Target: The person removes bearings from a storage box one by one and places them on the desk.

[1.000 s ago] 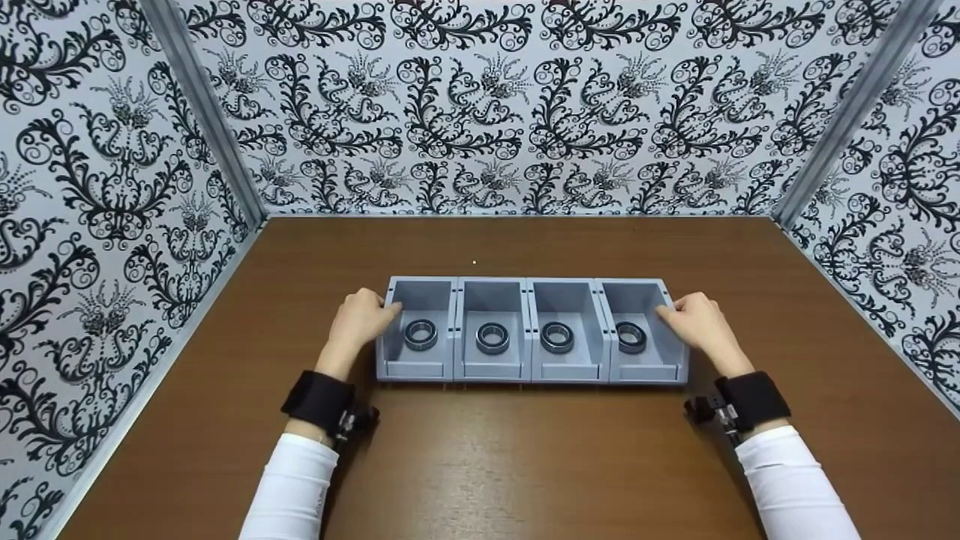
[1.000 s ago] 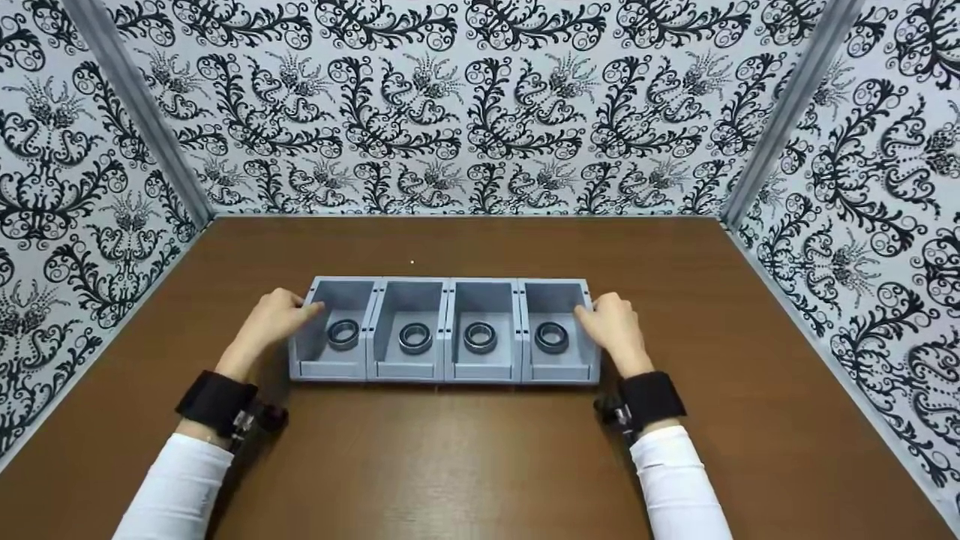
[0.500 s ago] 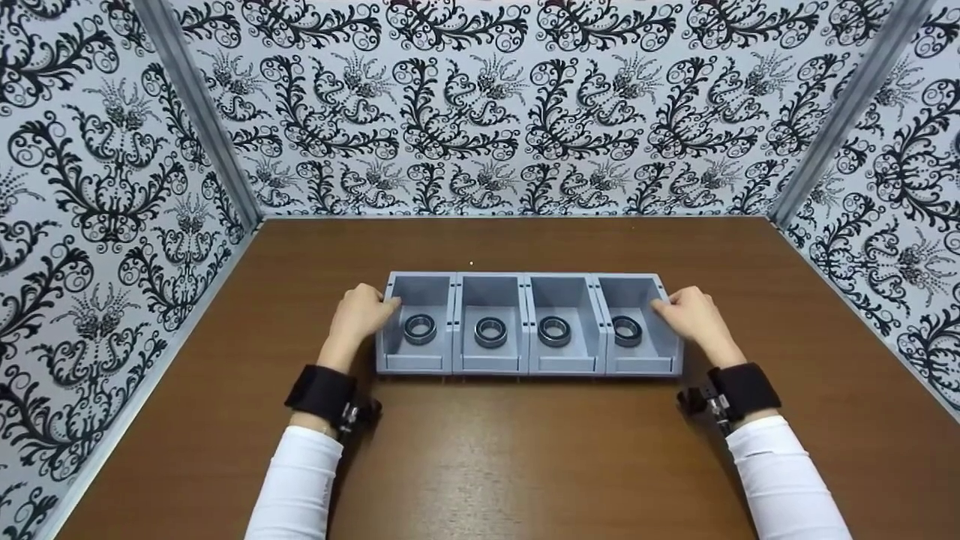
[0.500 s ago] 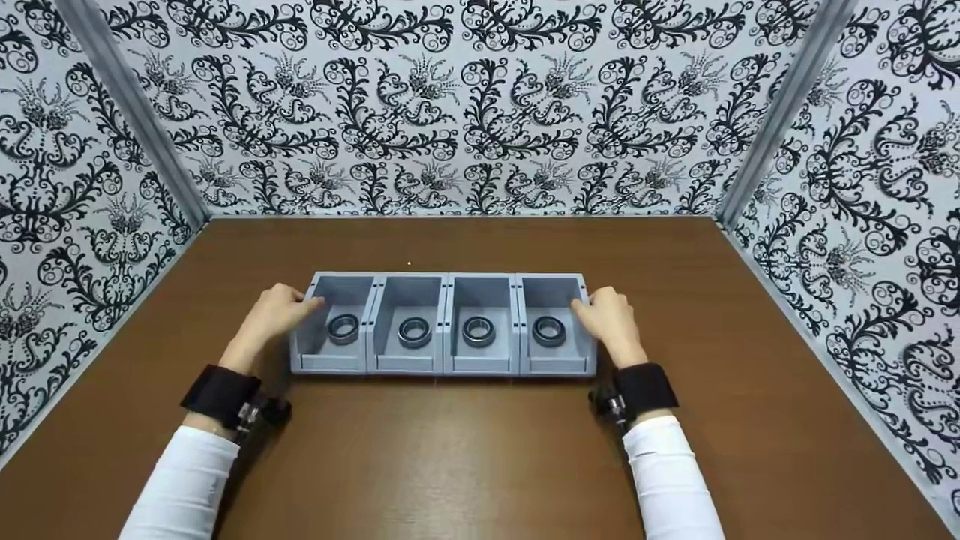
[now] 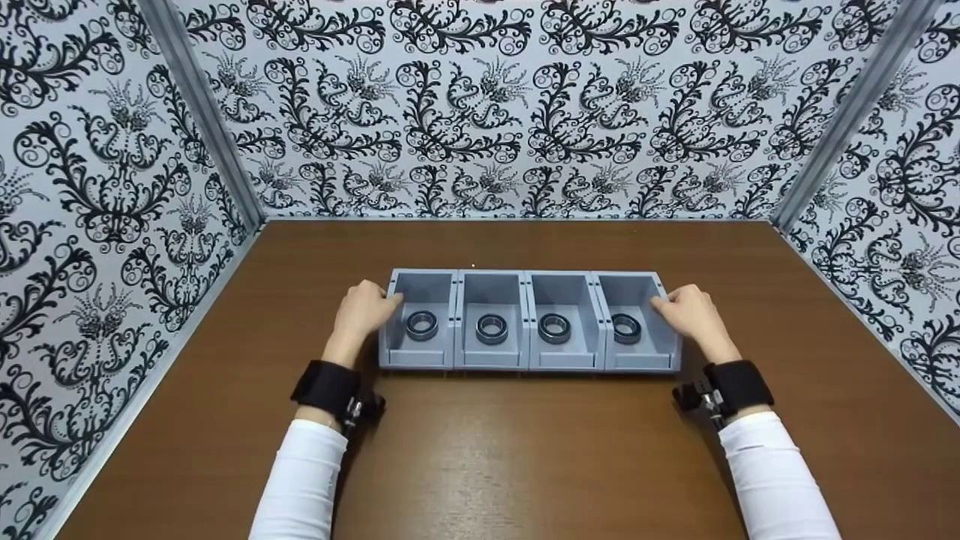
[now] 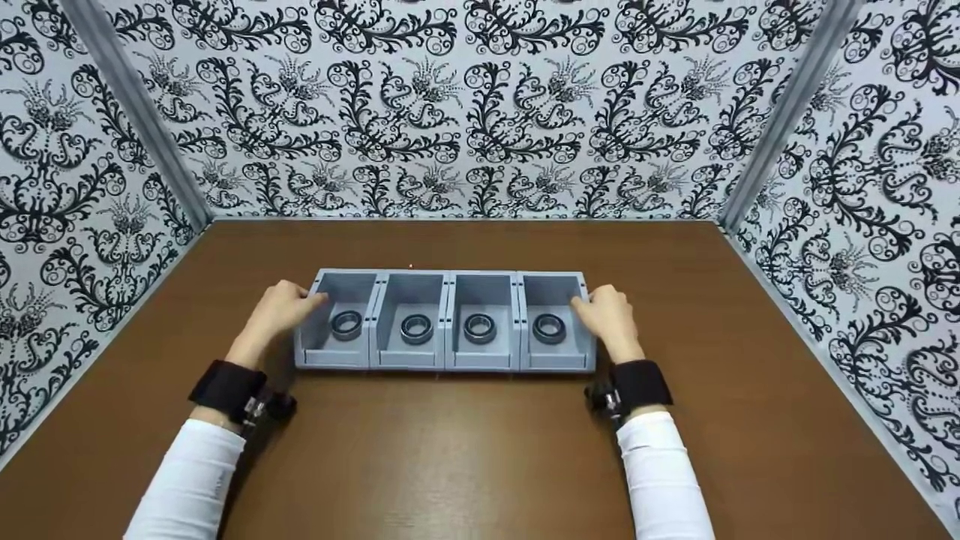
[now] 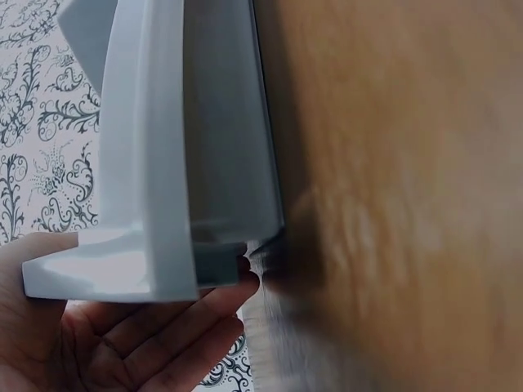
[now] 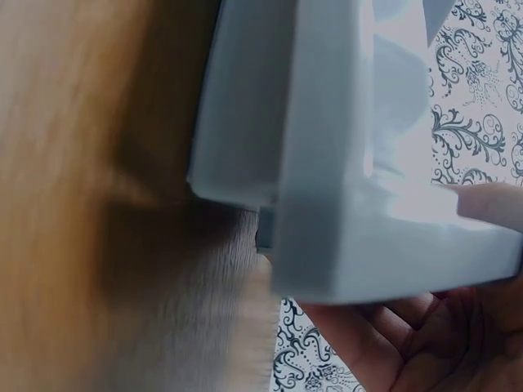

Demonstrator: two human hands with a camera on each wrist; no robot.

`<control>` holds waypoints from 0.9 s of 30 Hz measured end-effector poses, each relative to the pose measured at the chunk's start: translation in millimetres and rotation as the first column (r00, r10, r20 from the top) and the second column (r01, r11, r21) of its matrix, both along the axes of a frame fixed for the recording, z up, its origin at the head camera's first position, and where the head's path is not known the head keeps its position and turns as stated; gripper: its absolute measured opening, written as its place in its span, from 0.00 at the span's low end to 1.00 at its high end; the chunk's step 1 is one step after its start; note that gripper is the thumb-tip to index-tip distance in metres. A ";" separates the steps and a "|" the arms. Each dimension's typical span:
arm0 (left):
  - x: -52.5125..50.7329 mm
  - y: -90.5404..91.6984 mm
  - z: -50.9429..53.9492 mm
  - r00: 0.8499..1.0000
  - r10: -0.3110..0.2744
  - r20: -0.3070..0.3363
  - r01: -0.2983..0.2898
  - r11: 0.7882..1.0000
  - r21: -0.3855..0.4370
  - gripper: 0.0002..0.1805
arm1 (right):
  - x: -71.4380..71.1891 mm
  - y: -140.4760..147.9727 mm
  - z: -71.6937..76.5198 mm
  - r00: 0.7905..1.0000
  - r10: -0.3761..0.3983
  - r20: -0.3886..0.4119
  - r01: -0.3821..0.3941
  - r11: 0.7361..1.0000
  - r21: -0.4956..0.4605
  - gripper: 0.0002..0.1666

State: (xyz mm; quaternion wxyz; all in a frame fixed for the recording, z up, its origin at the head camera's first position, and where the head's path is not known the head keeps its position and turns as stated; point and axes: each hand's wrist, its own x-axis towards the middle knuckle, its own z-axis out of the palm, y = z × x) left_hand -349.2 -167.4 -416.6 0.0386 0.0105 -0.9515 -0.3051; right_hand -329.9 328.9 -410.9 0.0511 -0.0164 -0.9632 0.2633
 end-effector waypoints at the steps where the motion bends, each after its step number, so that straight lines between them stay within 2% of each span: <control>1: -1.2 0.1 -0.3 1.000 0.004 0.003 -0.004 1.000 0.001 0.31 | -1.5 0.1 -0.7 1.000 -0.001 0.000 0.001 1.000 0.002 0.29; 7: -7.2 0.7 -0.3 1.000 0.011 0.020 -0.011 1.000 0.003 0.30 | -8.8 1.1 -2.2 1.000 -0.011 0.005 0.011 1.000 0.000 0.28; 12: -11.0 1.5 -1.4 1.000 0.017 0.008 -0.017 1.000 0.000 0.29 | -9.7 1.3 0.3 1.000 -0.009 0.021 0.009 1.000 -0.008 0.28; 16: -12.9 2.3 -1.7 1.000 0.021 -0.006 -0.021 1.000 0.003 0.30 | -11.4 4.1 -0.6 1.000 -0.004 0.000 0.004 1.000 -0.023 0.25; 27: -16.7 1.1 -1.1 1.000 -0.003 -0.001 0.003 1.000 0.003 0.29 | -14.9 1.8 -2.0 1.000 -0.006 -0.009 0.006 1.000 -0.023 0.23</control>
